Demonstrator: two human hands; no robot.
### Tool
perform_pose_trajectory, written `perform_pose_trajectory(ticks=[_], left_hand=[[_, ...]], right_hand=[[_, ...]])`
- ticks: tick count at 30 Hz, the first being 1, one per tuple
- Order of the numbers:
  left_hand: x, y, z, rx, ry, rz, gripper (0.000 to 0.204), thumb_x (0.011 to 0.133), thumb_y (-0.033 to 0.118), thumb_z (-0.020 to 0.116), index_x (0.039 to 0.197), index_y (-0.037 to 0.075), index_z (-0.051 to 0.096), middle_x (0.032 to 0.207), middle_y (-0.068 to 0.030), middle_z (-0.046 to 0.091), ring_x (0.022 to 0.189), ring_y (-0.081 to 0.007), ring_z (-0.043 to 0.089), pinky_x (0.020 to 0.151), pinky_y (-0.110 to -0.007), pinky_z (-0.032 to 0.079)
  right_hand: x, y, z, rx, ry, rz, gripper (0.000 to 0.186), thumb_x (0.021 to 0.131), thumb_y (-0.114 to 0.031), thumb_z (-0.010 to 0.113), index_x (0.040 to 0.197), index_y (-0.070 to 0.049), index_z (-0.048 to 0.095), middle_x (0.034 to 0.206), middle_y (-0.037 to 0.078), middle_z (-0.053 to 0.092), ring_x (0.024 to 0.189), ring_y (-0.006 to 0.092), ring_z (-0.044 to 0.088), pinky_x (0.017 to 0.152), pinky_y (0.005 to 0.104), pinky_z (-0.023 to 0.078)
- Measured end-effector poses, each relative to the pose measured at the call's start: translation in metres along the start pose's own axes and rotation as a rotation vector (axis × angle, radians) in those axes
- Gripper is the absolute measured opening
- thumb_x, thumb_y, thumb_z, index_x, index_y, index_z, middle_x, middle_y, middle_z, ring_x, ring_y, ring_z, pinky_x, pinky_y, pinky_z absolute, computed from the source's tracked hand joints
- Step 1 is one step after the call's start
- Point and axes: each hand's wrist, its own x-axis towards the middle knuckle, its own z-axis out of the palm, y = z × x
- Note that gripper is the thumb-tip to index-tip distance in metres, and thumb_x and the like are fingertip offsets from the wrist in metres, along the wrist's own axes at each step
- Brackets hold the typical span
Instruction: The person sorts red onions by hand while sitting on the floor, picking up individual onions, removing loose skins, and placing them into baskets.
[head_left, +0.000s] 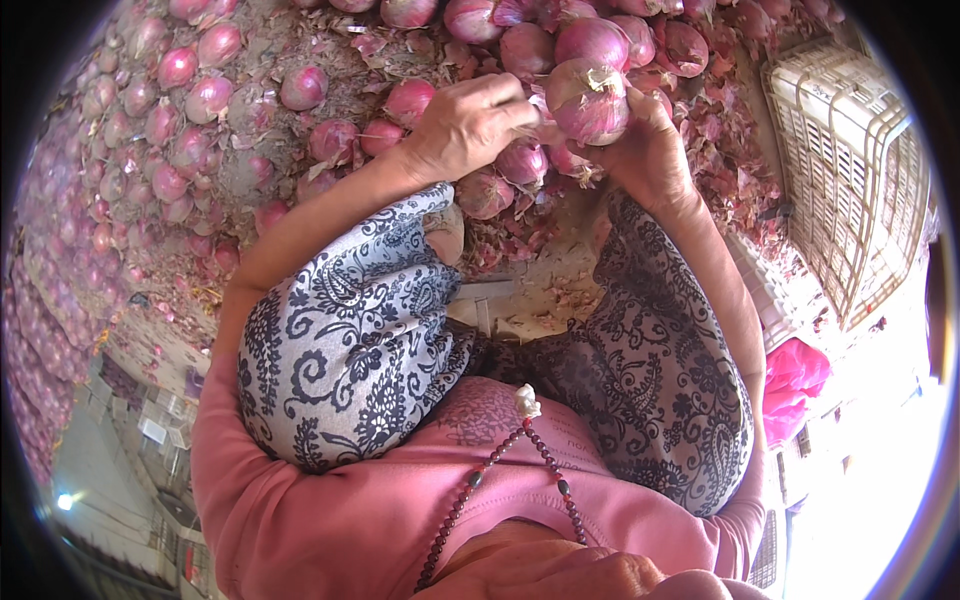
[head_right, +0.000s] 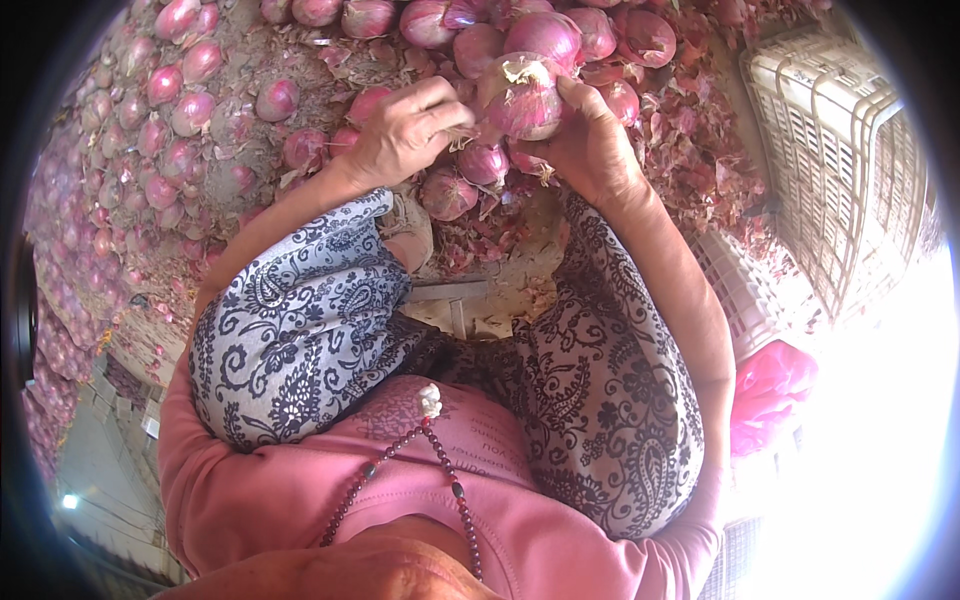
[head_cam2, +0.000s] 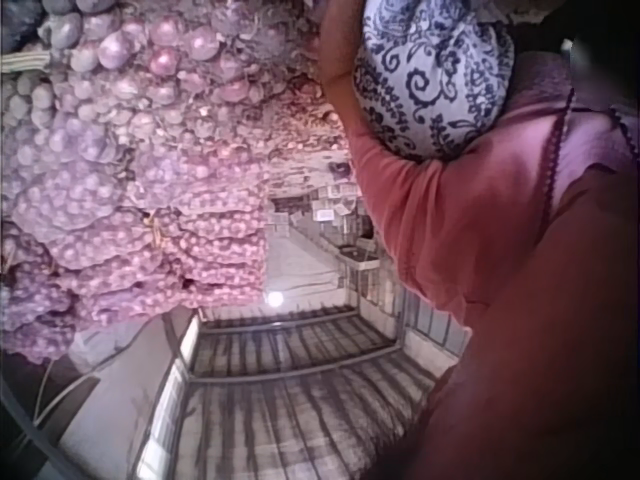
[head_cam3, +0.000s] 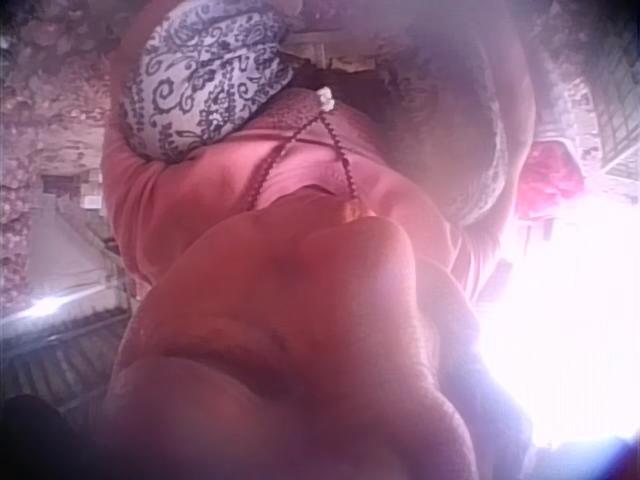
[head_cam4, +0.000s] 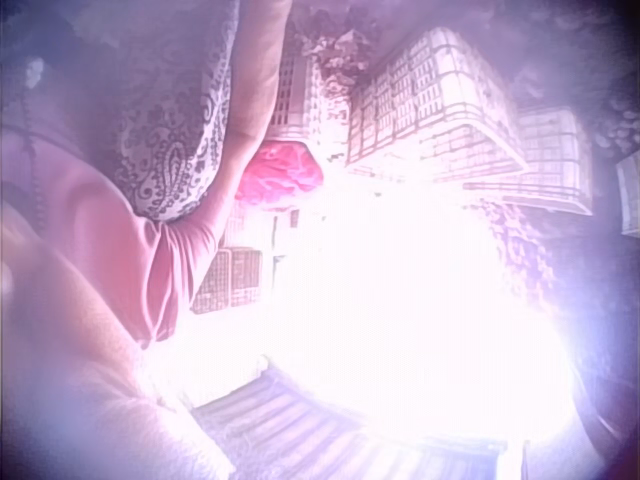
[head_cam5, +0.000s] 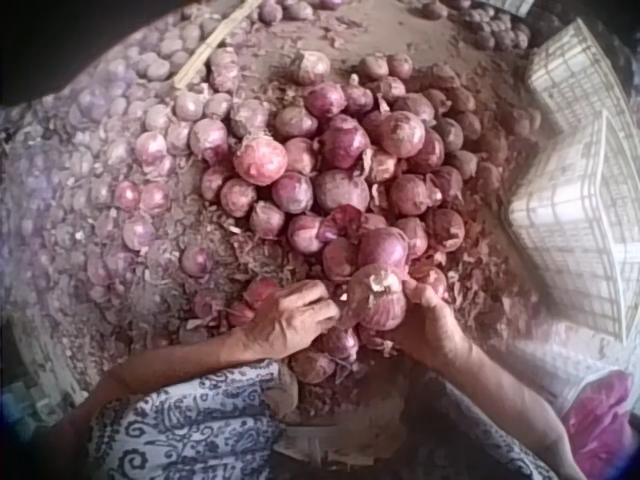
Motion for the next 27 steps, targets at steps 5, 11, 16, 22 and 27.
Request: perform_pose_trajectory(ticks=[5, 11, 16, 22, 27], left_hand=[[0.015, 0.009, -0.008, -0.098, 0.091, -0.115, 0.038, 0.085, 0.027, 0.076, 0.113, 0.007, 0.061, 0.094, -0.0052, 0.059, 0.073, -0.0158, 0.061, 0.065, -0.028, 0.052], [0.04, 0.019, -0.001, -0.154, 0.152, -0.094, 0.028, 0.085, 0.016, 0.075, 0.105, 0.005, 0.06, 0.087, -0.0058, 0.057, 0.072, -0.0171, 0.06, 0.063, -0.032, 0.05], [0.039, 0.021, 0.001, -0.102, 0.14, -0.112, 0.019, 0.084, 0.006, 0.071, 0.097, 0.005, 0.056, 0.082, -0.0071, 0.055, 0.071, -0.0252, 0.062, 0.062, -0.037, 0.049], [0.037, 0.027, 0.002, -0.09, 0.164, -0.173, 0.019, 0.082, 0.0, 0.068, 0.096, 0.005, 0.056, 0.083, -0.0079, 0.057, 0.073, -0.0265, 0.063, 0.063, -0.038, 0.05], [0.032, 0.013, 0.005, -0.04, 0.176, -0.144, 0.019, 0.082, -0.001, 0.067, 0.097, 0.005, 0.056, 0.084, -0.0081, 0.059, 0.074, -0.0239, 0.064, 0.065, -0.034, 0.051]], right_hand=[[-0.001, 0.001, 0.005, -0.026, 0.032, -0.013, 0.048, 0.097, -0.038, 0.054, 0.135, -0.008, 0.048, 0.13, 0.01, 0.058, 0.118, 0.0239, 0.057, 0.097, 0.0475, 0.048], [-0.001, 0.007, 0.005, -0.162, 0.008, -0.064, 0.049, 0.096, -0.031, 0.057, 0.136, -0.007, 0.042, 0.126, 0.01, 0.055, 0.114, 0.0229, 0.057, 0.091, 0.0434, 0.054], [0.0, 0.012, -0.001, -0.165, 0.037, -0.059, 0.051, 0.095, -0.029, 0.058, 0.137, -0.007, 0.041, 0.128, 0.01, 0.052, 0.113, 0.0219, 0.056, 0.089, 0.042, 0.054], [0.002, 0.011, -0.001, -0.205, 0.037, -0.087, 0.053, 0.095, -0.03, 0.059, 0.139, -0.007, 0.04, 0.129, 0.009, 0.052, 0.113, 0.0222, 0.056, 0.088, 0.0407, 0.054], [0.0, 0.009, 0.005, -0.118, 0.066, -0.056, 0.048, 0.098, -0.034, 0.051, 0.138, -0.006, 0.047, 0.133, 0.01, 0.056, 0.119, 0.0241, 0.057, 0.102, 0.0497, 0.047]])
